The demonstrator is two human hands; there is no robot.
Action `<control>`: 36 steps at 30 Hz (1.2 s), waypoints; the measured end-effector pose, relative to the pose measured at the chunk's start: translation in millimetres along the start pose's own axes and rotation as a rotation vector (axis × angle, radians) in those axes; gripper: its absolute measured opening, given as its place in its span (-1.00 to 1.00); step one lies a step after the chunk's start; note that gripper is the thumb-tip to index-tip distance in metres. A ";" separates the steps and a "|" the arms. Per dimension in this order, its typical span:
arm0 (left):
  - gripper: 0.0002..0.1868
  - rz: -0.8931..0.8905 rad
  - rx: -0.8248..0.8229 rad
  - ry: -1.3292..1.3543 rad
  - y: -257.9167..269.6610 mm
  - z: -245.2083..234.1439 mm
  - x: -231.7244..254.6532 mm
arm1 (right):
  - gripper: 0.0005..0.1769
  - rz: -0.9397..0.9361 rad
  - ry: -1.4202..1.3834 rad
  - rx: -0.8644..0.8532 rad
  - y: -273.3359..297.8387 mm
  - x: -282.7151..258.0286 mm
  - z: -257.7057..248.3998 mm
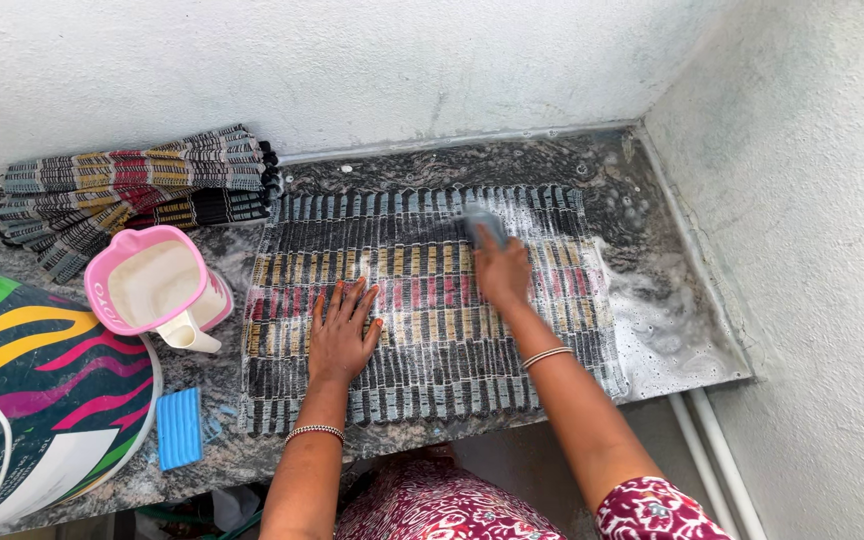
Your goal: The person scrubs a small rug using a brush and soapy water on a stone counter, repeating the motion across the surface and occasionally rinsing with a cup.
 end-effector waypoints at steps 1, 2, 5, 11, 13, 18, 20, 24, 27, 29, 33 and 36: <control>-0.36 0.000 -0.007 -0.005 -0.4 -1.4 0.4 | -0.40 0.074 0.143 0.063 -17.9 37.3 -3.9; -0.36 -0.001 -0.014 -0.009 -0.1 -2.4 0.7 | -0.37 0.173 0.112 0.037 -27.2 75.1 -1.4; -0.36 0.000 -0.023 0.003 0.7 -4.7 2.7 | -0.35 0.511 0.040 -0.019 -51.5 167.1 4.8; -0.35 -0.005 -0.033 0.012 2.4 -10.9 4.1 | -0.30 0.691 -0.008 0.040 -64.6 156.7 -10.4; -0.36 -0.004 -0.024 0.015 2.1 -11.5 4.3 | -0.20 0.635 -0.215 0.056 -53.7 87.6 -17.1; -0.36 0.020 0.031 0.036 1.8 -5.4 1.5 | -0.20 -0.156 0.004 0.001 9.3 -106.0 -13.6; -0.38 -0.001 -0.022 -0.054 -0.6 -1.6 0.7 | -0.29 -0.426 0.139 0.018 39.8 -165.4 -0.4; -0.36 -0.047 -0.137 -0.151 -2.7 0.0 0.5 | -0.43 -0.748 0.097 0.123 50.2 -184.6 2.7; -0.35 0.002 0.010 0.016 0.4 -5.9 1.8 | -0.41 -0.508 0.110 0.091 2.2 -132.0 2.6; -0.35 0.000 0.001 0.019 -0.3 -6.3 1.3 | -0.39 -0.306 0.134 0.109 -39.6 -66.8 4.2; -0.36 0.015 0.013 0.023 0.3 -3.5 -1.4 | -0.31 0.097 0.140 0.082 -102.6 87.2 13.4; -0.37 0.037 0.052 0.053 1.8 -2.8 -2.5 | -0.33 0.421 0.152 0.017 -118.2 149.1 3.4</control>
Point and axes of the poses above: each hand's wrist, its own y-axis away from the middle knuckle, its own z-axis out of the palm, x = y × z, the point moved 3 cm from there along -y, towards the middle knuckle, and after that the axes turned 15 degrees about y, right-handed, at the moved point
